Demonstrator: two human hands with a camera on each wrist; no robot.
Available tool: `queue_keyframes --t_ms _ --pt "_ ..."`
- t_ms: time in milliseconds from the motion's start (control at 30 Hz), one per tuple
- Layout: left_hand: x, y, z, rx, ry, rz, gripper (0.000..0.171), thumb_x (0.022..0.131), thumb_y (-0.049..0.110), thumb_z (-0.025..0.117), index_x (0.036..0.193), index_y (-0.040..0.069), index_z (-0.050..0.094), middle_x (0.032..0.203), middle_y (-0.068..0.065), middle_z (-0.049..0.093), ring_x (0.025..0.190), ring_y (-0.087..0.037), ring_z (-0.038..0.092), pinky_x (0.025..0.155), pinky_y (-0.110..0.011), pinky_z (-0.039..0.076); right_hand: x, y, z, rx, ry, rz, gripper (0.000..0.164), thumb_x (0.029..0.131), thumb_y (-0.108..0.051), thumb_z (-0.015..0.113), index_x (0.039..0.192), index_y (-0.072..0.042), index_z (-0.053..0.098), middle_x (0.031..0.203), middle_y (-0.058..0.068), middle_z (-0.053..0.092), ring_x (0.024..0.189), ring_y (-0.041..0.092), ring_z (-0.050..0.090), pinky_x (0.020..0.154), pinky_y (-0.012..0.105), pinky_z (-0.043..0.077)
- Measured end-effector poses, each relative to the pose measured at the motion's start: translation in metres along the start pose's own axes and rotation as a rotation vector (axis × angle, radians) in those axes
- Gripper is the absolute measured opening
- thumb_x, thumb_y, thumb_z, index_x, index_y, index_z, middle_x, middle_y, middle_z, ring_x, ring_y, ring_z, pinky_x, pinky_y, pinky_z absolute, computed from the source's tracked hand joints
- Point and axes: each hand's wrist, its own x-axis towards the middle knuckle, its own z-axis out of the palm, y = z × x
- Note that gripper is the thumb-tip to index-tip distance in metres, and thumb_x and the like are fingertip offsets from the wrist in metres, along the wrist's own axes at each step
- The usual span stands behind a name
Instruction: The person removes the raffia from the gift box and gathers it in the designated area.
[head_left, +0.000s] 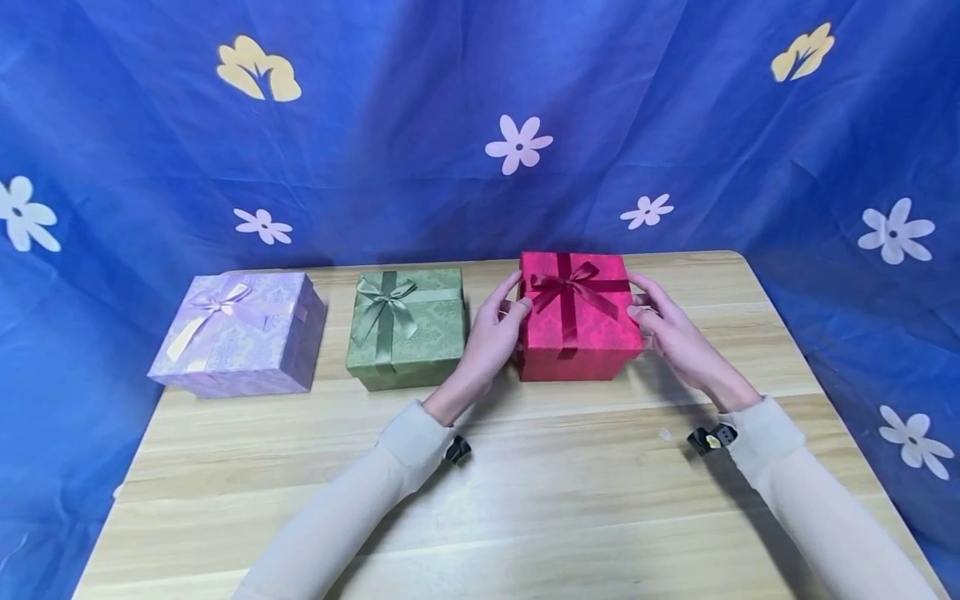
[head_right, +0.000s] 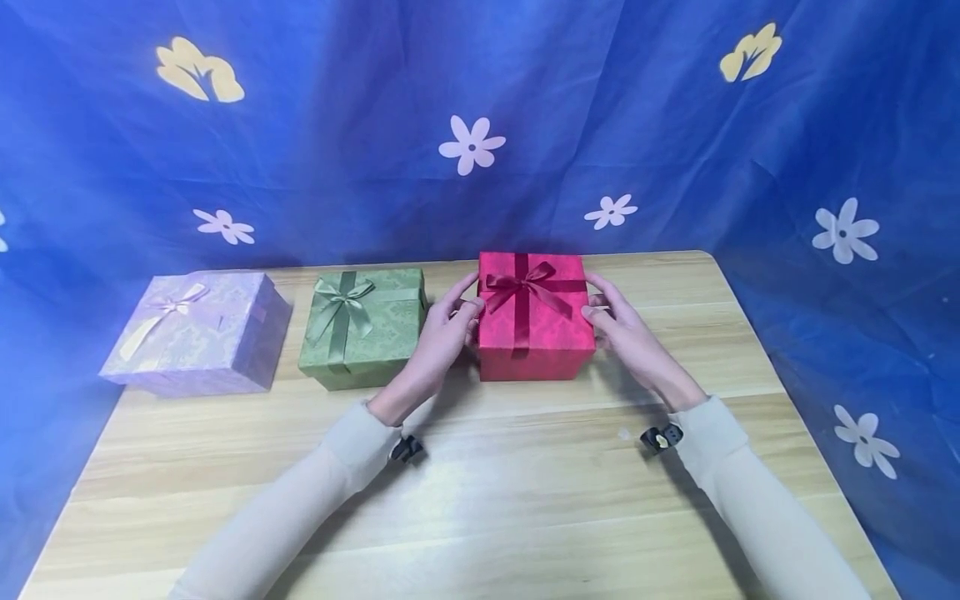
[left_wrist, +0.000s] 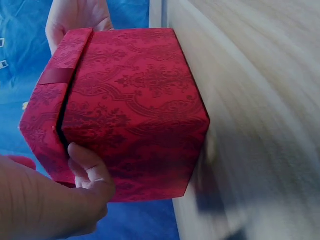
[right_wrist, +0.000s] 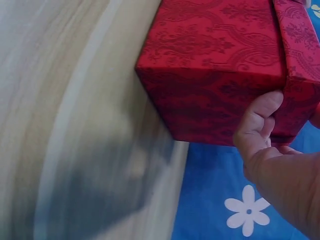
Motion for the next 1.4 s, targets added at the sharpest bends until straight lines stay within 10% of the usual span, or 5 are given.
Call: queue_keyframes --t_ms 467,733,1100,1400 --pt "-0.009 0.012 -0.005 -0.075 -0.01 0.066 0.054 0.109 0.013 0.065 0.162 0.014 0.054 0.091 -0.003 0.059 0.074 -0.013 0.054 0.066 -0.028 0.053 -0.02 -0.02 0.003 0.137 0.066 -0.051 0.054 0.114 -0.007 0.055 0.165 -0.002 0.038 0.133 0.011 0.054 0.116 0.014 0.062 0.092 0.022 0.057" --pt "-0.018 0.023 -0.011 -0.157 -0.063 -0.055 0.045 0.107 0.012 0.07 0.145 -0.011 0.062 0.106 -0.014 0.074 0.081 -0.012 0.067 0.076 -0.031 0.061 -0.03 -0.028 0.005 0.354 0.159 0.067 0.022 0.111 -0.012 0.067 0.129 -0.001 0.062 0.098 0.0 0.072 0.079 0.006 0.066 0.071 0.018 0.058" --pt "-0.024 0.031 -0.017 -0.259 -0.08 -0.14 0.019 0.101 0.009 0.078 0.113 -0.005 0.077 0.098 -0.008 0.078 0.078 -0.016 0.071 0.083 -0.036 0.063 -0.045 -0.035 0.005 0.33 0.178 0.137 0.015 0.11 -0.017 0.068 0.108 -0.012 0.082 0.1 0.0 0.079 0.088 0.01 0.071 0.082 0.024 0.058" --pt "-0.035 0.041 -0.026 -0.114 -0.079 -0.064 0.02 0.096 0.015 0.083 0.111 0.002 0.081 0.098 -0.002 0.072 0.08 -0.012 0.057 0.069 -0.025 0.048 -0.059 -0.035 0.009 0.278 0.16 0.024 0.015 0.11 -0.007 0.066 0.113 -0.007 0.081 0.082 0.0 0.072 0.069 0.009 0.06 0.07 0.023 0.057"
